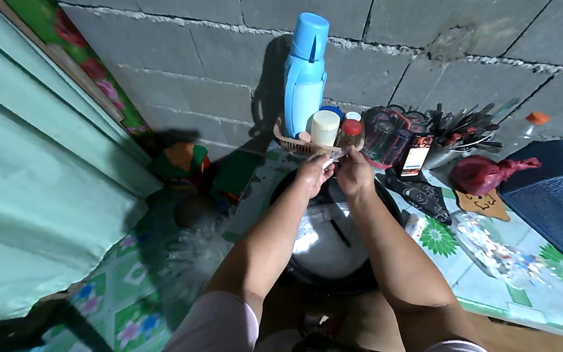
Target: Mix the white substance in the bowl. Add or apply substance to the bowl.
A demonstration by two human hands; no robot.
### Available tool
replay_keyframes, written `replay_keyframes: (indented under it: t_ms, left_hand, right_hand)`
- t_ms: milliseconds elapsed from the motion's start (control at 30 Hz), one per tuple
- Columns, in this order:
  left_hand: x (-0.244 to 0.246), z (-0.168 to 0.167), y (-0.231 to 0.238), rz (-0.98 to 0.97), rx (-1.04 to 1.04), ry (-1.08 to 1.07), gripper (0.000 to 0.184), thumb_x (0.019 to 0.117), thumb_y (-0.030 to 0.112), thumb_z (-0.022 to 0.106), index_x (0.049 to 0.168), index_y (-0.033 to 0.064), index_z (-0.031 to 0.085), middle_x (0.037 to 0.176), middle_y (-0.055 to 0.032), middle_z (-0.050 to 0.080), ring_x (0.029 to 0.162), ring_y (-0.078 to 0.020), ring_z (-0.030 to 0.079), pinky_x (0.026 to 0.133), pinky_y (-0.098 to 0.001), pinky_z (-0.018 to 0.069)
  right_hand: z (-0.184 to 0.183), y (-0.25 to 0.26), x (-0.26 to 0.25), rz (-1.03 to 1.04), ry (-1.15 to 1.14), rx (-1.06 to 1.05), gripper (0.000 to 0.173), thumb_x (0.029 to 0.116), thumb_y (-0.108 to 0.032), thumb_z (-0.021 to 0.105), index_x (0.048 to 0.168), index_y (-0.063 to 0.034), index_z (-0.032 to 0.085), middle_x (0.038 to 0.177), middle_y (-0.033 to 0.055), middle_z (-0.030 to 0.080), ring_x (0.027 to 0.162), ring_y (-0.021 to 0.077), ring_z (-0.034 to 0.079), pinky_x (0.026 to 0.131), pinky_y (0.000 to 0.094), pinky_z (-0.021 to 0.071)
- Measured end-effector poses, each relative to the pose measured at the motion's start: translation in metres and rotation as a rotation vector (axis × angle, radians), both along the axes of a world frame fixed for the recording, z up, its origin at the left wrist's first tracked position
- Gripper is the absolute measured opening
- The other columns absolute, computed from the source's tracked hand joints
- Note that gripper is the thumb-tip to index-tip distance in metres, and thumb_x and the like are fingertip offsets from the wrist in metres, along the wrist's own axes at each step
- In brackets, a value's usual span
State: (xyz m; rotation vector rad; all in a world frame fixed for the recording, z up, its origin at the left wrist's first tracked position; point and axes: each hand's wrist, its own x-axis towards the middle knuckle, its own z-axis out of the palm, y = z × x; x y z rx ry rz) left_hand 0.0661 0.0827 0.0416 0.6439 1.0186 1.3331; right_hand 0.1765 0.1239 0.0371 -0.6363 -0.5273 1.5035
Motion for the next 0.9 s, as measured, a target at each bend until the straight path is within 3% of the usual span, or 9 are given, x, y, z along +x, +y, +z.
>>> replay_keyframes:
  t_ms: [100, 200, 267, 367, 500, 600, 767, 867, 900]
  left_hand:
    - [0.0, -0.006, 0.01, 0.002, -0.006, -0.009, 0.03, 0.1057, 0.025, 0.058, 0.131, 0.0097, 0.055, 0.102, -0.0041, 0.063, 0.08, -0.0092, 0.062, 0.074, -0.0242, 0.054]
    - [-0.003, -0.013, 0.025, 0.057, 0.028, -0.025, 0.028, 0.105, 0.017, 0.059, 0.129, 0.0018, 0.055, 0.1, -0.0092, 0.063, 0.078, -0.014, 0.064, 0.073, -0.0277, 0.0571]
    - [-0.003, -0.013, 0.025, 0.054, 0.067, 0.107, 0.028, 0.105, 0.019, 0.06, 0.125, 0.0005, 0.057, 0.101, -0.0097, 0.063, 0.079, -0.0134, 0.064, 0.074, -0.0276, 0.0575]
    - [-0.001, -0.015, 0.024, -0.007, 0.128, 0.347, 0.033, 0.1062, 0.024, 0.058, 0.126, -0.0019, 0.058, 0.107, -0.0134, 0.065, 0.084, -0.014, 0.066, 0.079, -0.0299, 0.0577]
    - [0.0, -0.013, 0.018, -0.026, 0.107, 0.373, 0.03, 0.1063, 0.023, 0.058, 0.124, -0.0009, 0.059, 0.105, -0.0107, 0.064, 0.081, -0.0117, 0.064, 0.076, -0.028, 0.0569]
    - [-0.005, -0.011, 0.019, 0.019, 0.072, 0.262, 0.028, 0.1061, 0.022, 0.058, 0.124, 0.001, 0.058, 0.104, -0.009, 0.063, 0.08, -0.0117, 0.063, 0.076, -0.027, 0.0565]
    - [-0.008, -0.015, 0.026, 0.011, 0.059, 0.204, 0.028, 0.1047, 0.022, 0.061, 0.123, 0.0012, 0.059, 0.097, -0.0078, 0.063, 0.076, -0.012, 0.063, 0.073, -0.0271, 0.0574]
    - [-0.006, -0.014, 0.024, -0.036, 0.04, 0.169, 0.028, 0.1043, 0.021, 0.061, 0.124, 0.0017, 0.06, 0.098, -0.0077, 0.064, 0.076, -0.0127, 0.063, 0.072, -0.0278, 0.0571]
    - [-0.006, -0.014, 0.023, -0.049, 0.037, 0.14, 0.026, 0.1045, 0.02, 0.06, 0.124, 0.002, 0.059, 0.097, -0.0073, 0.063, 0.076, -0.0129, 0.062, 0.072, -0.0277, 0.0563]
  right_hand:
    - [0.005, 0.004, 0.011, -0.014, 0.02, 0.038, 0.01, 0.1084, -0.018, 0.046, 0.11, -0.0131, 0.054, 0.096, 0.0033, 0.063, 0.085, 0.0172, 0.063, 0.078, 0.0378, 0.0553]
    - [0.006, 0.007, 0.019, -0.017, -0.179, 0.039, 0.027, 0.1025, -0.009, 0.052, 0.128, -0.0117, 0.044, 0.11, 0.0067, 0.06, 0.098, 0.0194, 0.063, 0.084, 0.0412, 0.054]
    - [0.002, 0.009, 0.022, 0.028, -0.383, 0.004, 0.038, 0.1003, -0.016, 0.057, 0.136, -0.0095, 0.045, 0.115, 0.0088, 0.061, 0.101, 0.0212, 0.062, 0.084, 0.0435, 0.0534]
    - [-0.001, 0.01, 0.022, 0.151, -0.61, -0.024, 0.036, 0.1037, -0.029, 0.054, 0.133, -0.0075, 0.055, 0.117, 0.0097, 0.066, 0.103, 0.0226, 0.064, 0.085, 0.0444, 0.0535]
    - [0.001, 0.01, 0.022, -0.056, -0.41, -0.022, 0.018, 0.1053, -0.02, 0.056, 0.114, -0.0055, 0.061, 0.092, 0.0047, 0.065, 0.082, 0.0153, 0.062, 0.074, 0.035, 0.0543]
    - [0.008, 0.014, 0.033, -0.147, -0.26, -0.057, 0.02, 0.1066, -0.024, 0.052, 0.121, -0.01, 0.055, 0.099, 0.0039, 0.06, 0.087, 0.0172, 0.061, 0.077, 0.0389, 0.0532]
    - [0.009, 0.014, 0.045, 0.157, -0.31, -0.056, 0.045, 0.0981, -0.012, 0.035, 0.142, -0.0092, 0.043, 0.115, 0.0113, 0.066, 0.092, 0.0224, 0.067, 0.074, 0.0411, 0.0569]
    - [0.005, 0.015, 0.042, 0.288, -0.358, 0.01, 0.033, 0.0959, -0.007, 0.04, 0.127, -0.0111, 0.05, 0.104, 0.0057, 0.066, 0.089, 0.0181, 0.065, 0.073, 0.038, 0.0563]
    - [0.004, 0.016, 0.042, 0.306, -0.36, 0.017, 0.032, 0.0986, -0.009, 0.042, 0.129, -0.0103, 0.051, 0.103, 0.0057, 0.066, 0.088, 0.0176, 0.065, 0.073, 0.0373, 0.0564]
